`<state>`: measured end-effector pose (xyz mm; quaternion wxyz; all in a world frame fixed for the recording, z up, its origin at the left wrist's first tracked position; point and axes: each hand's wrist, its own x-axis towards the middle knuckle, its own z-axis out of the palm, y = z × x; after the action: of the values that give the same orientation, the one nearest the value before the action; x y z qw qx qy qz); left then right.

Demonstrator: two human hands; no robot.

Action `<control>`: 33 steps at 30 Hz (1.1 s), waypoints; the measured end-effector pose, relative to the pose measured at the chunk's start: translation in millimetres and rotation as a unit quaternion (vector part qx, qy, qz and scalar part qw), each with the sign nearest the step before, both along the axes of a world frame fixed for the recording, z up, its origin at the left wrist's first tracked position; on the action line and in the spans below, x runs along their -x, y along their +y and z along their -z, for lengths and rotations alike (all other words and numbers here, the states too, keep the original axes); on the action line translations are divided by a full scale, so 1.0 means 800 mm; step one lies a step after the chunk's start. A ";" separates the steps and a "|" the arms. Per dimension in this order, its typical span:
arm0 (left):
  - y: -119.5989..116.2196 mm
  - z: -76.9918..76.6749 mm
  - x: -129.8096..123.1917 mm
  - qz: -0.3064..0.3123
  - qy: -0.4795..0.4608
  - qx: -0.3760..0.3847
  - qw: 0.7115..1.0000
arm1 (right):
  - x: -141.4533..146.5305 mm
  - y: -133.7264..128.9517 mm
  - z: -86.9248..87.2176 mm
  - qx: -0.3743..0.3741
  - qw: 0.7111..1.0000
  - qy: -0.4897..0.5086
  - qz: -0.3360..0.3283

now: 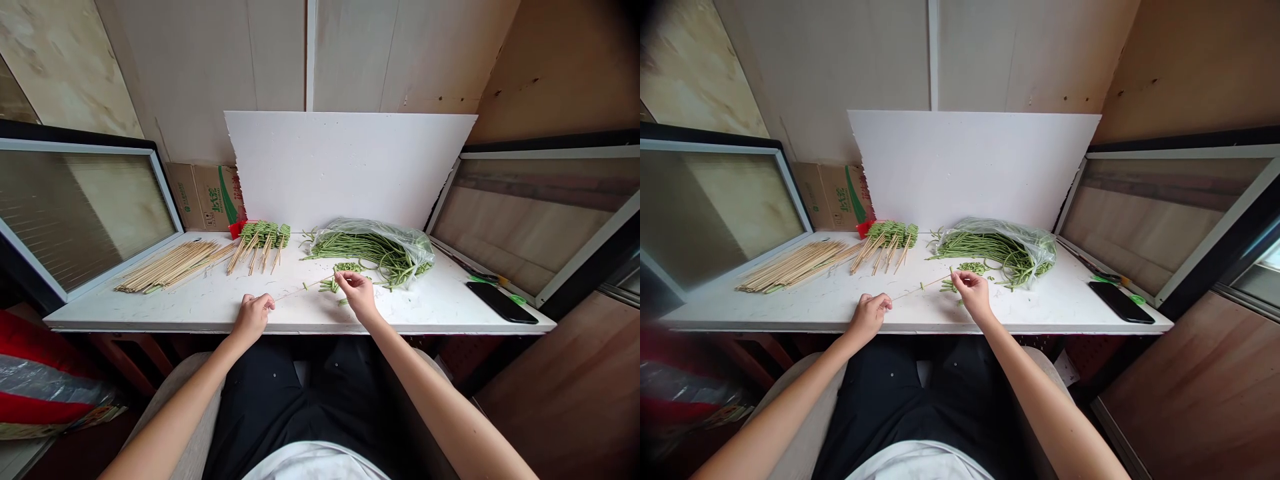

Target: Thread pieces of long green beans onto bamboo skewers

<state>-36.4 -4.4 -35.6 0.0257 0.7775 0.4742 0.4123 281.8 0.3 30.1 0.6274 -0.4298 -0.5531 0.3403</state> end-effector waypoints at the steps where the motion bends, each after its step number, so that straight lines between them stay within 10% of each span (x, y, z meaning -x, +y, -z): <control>1: 0.000 -0.001 -0.001 0.008 0.002 0.006 1.000 | -0.001 0.001 0.000 -0.003 1.000 -0.002 0.004; 33: -0.008 -0.011 0.000 0.015 -0.014 0.038 0.999 | 0.014 -0.004 0.005 -0.015 0.999 0.048 0.009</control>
<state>-36.6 -10.6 -26.5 0.0679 0.7769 0.4777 0.4045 270.9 -2.6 25.8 0.6622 -0.4085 -0.5239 0.3465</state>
